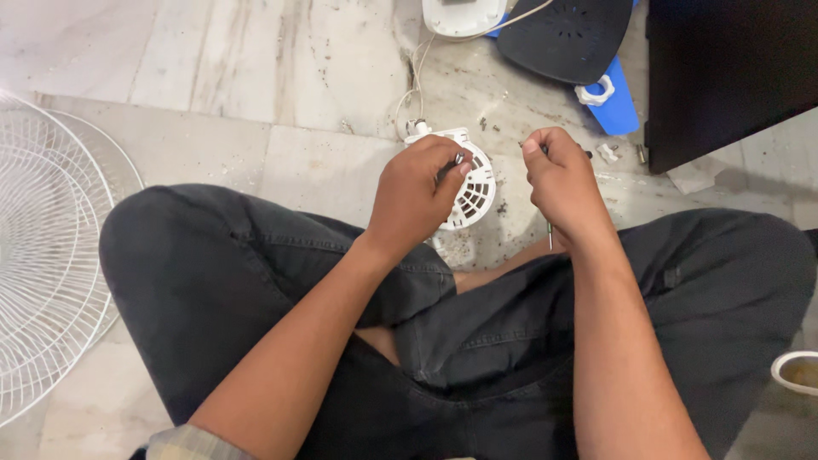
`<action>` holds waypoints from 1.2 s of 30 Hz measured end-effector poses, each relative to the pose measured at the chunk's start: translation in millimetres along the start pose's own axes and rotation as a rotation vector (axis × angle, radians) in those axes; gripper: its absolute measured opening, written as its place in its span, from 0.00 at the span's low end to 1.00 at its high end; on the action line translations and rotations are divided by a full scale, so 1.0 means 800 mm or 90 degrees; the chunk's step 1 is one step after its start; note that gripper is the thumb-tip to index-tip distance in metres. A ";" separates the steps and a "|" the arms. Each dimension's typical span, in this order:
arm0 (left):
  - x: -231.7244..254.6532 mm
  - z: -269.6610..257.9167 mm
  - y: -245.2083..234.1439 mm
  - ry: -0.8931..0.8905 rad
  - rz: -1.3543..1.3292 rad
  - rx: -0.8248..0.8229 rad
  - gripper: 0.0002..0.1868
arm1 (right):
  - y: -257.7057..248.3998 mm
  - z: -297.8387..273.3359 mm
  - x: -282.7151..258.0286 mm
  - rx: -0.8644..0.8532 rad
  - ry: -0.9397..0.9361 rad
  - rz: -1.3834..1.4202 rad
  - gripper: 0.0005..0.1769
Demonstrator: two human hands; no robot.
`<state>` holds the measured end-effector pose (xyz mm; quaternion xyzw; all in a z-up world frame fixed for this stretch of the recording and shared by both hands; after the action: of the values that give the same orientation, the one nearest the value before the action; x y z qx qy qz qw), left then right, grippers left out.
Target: The person disassembles a white fan motor housing using a screwdriver, then works on the internal wiring and a control module inside the fan base. They remove screws, separate the motor casing, and manipulate wires and components within the base.
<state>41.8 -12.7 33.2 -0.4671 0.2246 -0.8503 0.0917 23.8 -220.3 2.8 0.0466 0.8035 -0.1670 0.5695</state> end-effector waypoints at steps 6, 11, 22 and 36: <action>0.000 0.005 -0.008 -0.006 -0.075 -0.014 0.09 | -0.002 0.039 0.006 -0.027 0.018 0.151 0.08; -0.004 0.012 -0.023 -0.027 -0.055 0.036 0.08 | -0.007 0.082 0.030 0.028 0.050 0.227 0.03; -0.025 0.023 -0.021 -0.140 -0.033 0.049 0.08 | 0.020 0.100 0.057 0.047 0.138 0.260 0.06; -0.035 0.029 -0.019 -0.190 -0.055 0.016 0.08 | 0.011 0.102 0.034 0.004 0.128 0.567 0.02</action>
<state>77.5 4.1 30.3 -0.5964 0.1776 -0.7773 0.0927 89.8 -241.1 -48.4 0.4057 0.7559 0.0972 0.5046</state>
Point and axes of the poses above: each hand's wrist, its own z-axis towards the middle knuckle, its own y-axis out of the palm, x = y × z, the point moved 5 cm from there along z, towards the middle knuckle, and after that the axes turned 7 degrees about z, right-handed, at the moved point
